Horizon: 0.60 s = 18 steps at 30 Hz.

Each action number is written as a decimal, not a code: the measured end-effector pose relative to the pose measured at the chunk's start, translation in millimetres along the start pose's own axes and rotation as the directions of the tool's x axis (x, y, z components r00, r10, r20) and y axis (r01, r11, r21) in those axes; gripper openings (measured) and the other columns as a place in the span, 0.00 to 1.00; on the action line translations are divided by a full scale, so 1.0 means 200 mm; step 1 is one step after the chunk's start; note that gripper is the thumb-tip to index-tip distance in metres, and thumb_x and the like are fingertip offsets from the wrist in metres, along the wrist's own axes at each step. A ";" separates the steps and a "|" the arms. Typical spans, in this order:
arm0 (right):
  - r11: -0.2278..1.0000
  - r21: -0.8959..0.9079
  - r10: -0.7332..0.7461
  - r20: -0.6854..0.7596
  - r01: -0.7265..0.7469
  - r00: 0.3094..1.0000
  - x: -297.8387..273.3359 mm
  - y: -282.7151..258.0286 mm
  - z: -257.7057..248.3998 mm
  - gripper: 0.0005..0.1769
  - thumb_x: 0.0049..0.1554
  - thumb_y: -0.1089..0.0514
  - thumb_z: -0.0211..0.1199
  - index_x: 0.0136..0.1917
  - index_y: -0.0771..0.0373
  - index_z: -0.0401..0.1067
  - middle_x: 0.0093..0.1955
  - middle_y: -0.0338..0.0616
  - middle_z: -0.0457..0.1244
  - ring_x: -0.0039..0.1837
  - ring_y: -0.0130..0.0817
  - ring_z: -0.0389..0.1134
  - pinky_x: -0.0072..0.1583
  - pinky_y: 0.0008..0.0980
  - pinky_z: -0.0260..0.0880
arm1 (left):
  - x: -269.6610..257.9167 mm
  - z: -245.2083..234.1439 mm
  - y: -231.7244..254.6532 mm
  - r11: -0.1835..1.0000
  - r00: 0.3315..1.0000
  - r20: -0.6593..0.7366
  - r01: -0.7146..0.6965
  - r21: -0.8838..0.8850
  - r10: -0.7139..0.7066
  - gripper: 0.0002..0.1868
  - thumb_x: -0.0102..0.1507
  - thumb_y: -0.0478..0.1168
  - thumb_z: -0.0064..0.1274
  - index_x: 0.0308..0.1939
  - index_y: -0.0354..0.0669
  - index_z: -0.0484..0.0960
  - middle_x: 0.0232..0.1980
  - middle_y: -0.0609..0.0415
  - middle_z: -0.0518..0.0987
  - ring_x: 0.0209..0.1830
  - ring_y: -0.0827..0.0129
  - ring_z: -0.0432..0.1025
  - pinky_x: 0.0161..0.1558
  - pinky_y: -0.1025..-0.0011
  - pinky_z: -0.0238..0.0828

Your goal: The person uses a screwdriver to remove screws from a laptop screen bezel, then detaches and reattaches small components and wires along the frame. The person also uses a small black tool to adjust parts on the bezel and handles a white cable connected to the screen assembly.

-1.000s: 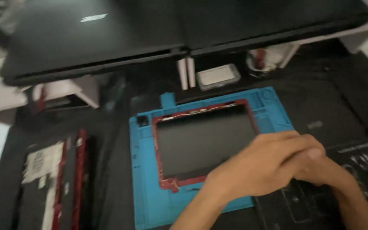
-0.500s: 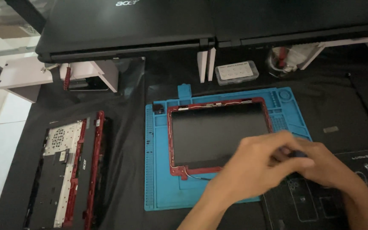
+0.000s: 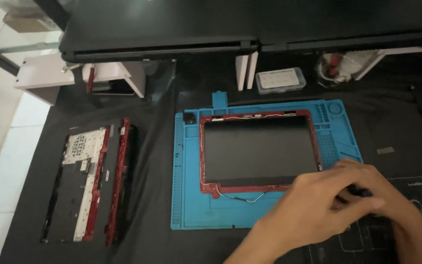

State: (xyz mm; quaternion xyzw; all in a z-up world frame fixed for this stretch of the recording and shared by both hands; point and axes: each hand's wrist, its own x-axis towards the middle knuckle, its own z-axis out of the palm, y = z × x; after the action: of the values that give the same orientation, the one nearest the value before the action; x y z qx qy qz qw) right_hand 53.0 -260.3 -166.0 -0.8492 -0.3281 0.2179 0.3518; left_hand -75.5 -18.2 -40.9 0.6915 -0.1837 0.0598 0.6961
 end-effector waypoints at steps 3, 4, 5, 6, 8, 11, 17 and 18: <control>0.931 0.068 0.357 0.038 -0.359 0.933 -0.03 0.31 0.06 0.19 0.49 0.56 0.75 0.51 0.62 0.75 0.43 0.49 0.67 0.46 0.43 0.71 0.44 0.42 0.81 | 0.02 0.01 0.05 0.998 0.999 -0.041 0.029 -0.053 -0.032 0.16 0.71 0.45 0.54 0.55 0.36 0.77 0.50 0.43 0.82 0.46 0.58 0.82 0.49 0.64 0.84; 0.932 0.066 0.354 0.042 -0.356 0.934 -0.04 0.36 0.08 0.19 0.49 0.56 0.75 0.51 0.62 0.75 0.43 0.49 0.67 0.46 0.43 0.71 0.44 0.42 0.81 | 0.02 0.02 0.04 0.998 0.998 -0.046 0.030 -0.052 -0.032 0.16 0.71 0.45 0.54 0.55 0.36 0.77 0.50 0.43 0.82 0.46 0.58 0.82 0.49 0.64 0.84; 0.957 0.185 0.232 -0.022 -0.224 0.973 -0.07 0.41 0.10 0.17 0.47 0.55 0.72 0.49 0.64 0.76 0.43 0.48 0.66 0.44 0.40 0.72 0.43 0.41 0.79 | 0.01 0.03 0.02 0.999 0.997 -0.071 -0.040 -0.034 0.038 0.14 0.74 0.45 0.51 0.55 0.36 0.77 0.51 0.43 0.82 0.49 0.58 0.81 0.51 0.64 0.83; 0.952 0.295 0.115 -0.102 -0.081 0.988 -0.10 0.46 0.12 0.16 0.46 0.55 0.69 0.46 0.65 0.77 0.43 0.46 0.66 0.42 0.37 0.73 0.41 0.39 0.77 | 0.01 0.04 0.01 0.994 0.990 -0.095 -0.110 -0.015 0.108 0.13 0.76 0.44 0.49 0.54 0.37 0.78 0.52 0.44 0.82 0.51 0.58 0.80 0.53 0.65 0.81; 0.917 0.398 0.031 -0.059 -0.005 0.998 -0.11 0.45 0.09 0.13 0.52 0.55 0.69 0.47 0.66 0.74 0.42 0.44 0.61 0.42 0.35 0.66 0.42 0.37 0.71 | 0.01 0.04 -0.01 0.990 0.986 -0.085 -0.144 0.001 0.144 0.12 0.78 0.44 0.48 0.54 0.38 0.78 0.51 0.45 0.82 0.53 0.58 0.80 0.54 0.65 0.81; 0.917 0.369 0.174 -0.035 -0.149 0.984 -0.06 0.22 0.06 0.13 0.55 0.55 0.69 0.46 0.66 0.73 0.40 0.44 0.61 0.40 0.35 0.65 0.41 0.37 0.69 | 0.06 0.02 0.01 0.995 0.994 -0.056 -0.098 0.006 0.098 0.12 0.77 0.45 0.50 0.52 0.38 0.79 0.48 0.46 0.83 0.49 0.59 0.80 0.51 0.66 0.81; 0.906 0.204 0.392 -0.074 -0.370 0.917 -0.06 0.25 0.08 0.12 0.52 0.57 0.68 0.46 0.63 0.70 0.36 0.47 0.65 0.37 0.37 0.70 0.38 0.41 0.72 | 0.12 0.02 0.08 0.995 0.995 -0.043 0.094 -0.013 -0.095 0.15 0.71 0.47 0.53 0.50 0.37 0.79 0.43 0.46 0.82 0.40 0.60 0.81 0.41 0.66 0.81; 0.933 0.070 0.357 -0.061 -0.353 0.932 -0.08 0.33 0.10 0.12 0.49 0.57 0.72 0.44 0.62 0.72 0.37 0.46 0.65 0.36 0.37 0.71 0.38 0.41 0.72 | 0.13 0.02 0.09 0.997 0.996 -0.045 0.076 -0.015 -0.077 0.15 0.73 0.48 0.50 0.51 0.37 0.79 0.44 0.45 0.81 0.41 0.59 0.80 0.42 0.66 0.80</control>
State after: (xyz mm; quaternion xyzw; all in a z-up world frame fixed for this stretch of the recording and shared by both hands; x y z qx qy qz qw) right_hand 57.4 -298.0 -225.0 -0.8912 -0.1500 0.2563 0.3428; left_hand -58.8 -26.0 -15.4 0.6918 -0.1414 0.0477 0.7065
